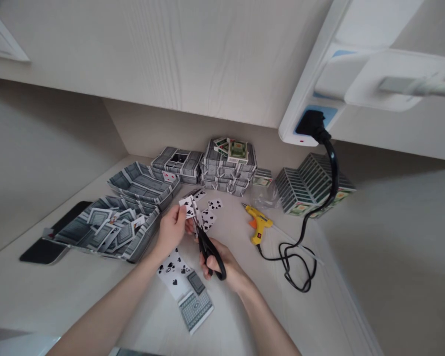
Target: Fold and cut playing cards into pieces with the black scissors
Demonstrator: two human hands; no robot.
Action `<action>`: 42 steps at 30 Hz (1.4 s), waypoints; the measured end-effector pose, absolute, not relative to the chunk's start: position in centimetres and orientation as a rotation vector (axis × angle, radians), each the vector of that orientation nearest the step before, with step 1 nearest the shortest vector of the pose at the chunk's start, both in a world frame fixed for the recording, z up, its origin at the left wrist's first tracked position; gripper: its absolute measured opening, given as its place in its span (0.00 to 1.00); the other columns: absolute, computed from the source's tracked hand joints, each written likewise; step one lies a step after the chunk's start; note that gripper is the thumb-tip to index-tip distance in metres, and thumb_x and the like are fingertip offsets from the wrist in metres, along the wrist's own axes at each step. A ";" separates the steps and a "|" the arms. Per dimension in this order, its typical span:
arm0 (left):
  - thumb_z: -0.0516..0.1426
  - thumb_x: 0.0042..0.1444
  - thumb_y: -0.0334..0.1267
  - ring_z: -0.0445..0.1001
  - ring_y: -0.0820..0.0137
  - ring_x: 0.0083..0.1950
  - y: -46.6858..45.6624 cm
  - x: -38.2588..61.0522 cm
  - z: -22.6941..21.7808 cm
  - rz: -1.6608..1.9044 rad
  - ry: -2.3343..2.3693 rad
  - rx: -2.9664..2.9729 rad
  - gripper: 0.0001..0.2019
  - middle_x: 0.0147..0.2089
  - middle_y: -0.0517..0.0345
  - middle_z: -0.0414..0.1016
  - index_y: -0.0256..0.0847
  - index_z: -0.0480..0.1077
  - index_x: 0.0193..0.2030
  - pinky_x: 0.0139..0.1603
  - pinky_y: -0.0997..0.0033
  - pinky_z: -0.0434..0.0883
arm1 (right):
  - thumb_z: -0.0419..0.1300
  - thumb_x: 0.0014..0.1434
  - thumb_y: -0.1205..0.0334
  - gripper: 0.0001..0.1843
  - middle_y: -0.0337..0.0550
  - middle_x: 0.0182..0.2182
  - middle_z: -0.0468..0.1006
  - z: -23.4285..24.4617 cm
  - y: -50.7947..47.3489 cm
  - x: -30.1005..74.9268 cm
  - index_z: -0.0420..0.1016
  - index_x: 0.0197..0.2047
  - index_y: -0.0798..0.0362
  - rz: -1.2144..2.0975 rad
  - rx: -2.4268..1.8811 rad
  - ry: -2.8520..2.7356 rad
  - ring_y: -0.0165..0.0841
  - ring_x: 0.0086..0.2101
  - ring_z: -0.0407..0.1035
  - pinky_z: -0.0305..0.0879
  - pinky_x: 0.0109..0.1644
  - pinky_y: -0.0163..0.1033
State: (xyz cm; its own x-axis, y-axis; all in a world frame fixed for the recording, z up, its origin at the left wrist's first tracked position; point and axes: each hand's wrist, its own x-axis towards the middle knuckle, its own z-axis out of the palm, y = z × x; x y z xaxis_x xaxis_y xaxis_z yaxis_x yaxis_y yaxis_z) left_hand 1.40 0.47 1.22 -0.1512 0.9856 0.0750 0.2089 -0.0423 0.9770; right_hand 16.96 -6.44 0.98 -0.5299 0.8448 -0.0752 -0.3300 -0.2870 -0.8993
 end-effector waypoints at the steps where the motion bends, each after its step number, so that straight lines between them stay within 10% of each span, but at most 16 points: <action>1: 0.45 0.56 0.48 0.67 0.72 0.16 0.4 1.5 1.3 1.264 1.474 1.347 0.15 0.15 0.63 0.66 0.42 0.58 0.24 0.17 0.75 0.63 | 0.63 0.39 0.40 0.39 0.39 0.27 0.64 1.0 -6.5 16.9 0.63 0.50 0.55 1.918 -0.723 -1.136 0.26 0.22 0.57 0.54 0.22 0.33; 42: 0.46 0.56 0.43 0.68 0.73 0.17 -0.4 2.1 1.9 1.258 1.518 1.473 0.14 0.14 0.65 0.66 0.42 0.57 0.21 0.22 0.76 0.62 | 0.63 0.38 0.39 0.40 0.40 0.27 0.65 1.0 -6.4 17.1 0.64 0.49 0.56 1.924 -0.728 -1.128 0.26 0.22 0.56 0.55 0.23 0.34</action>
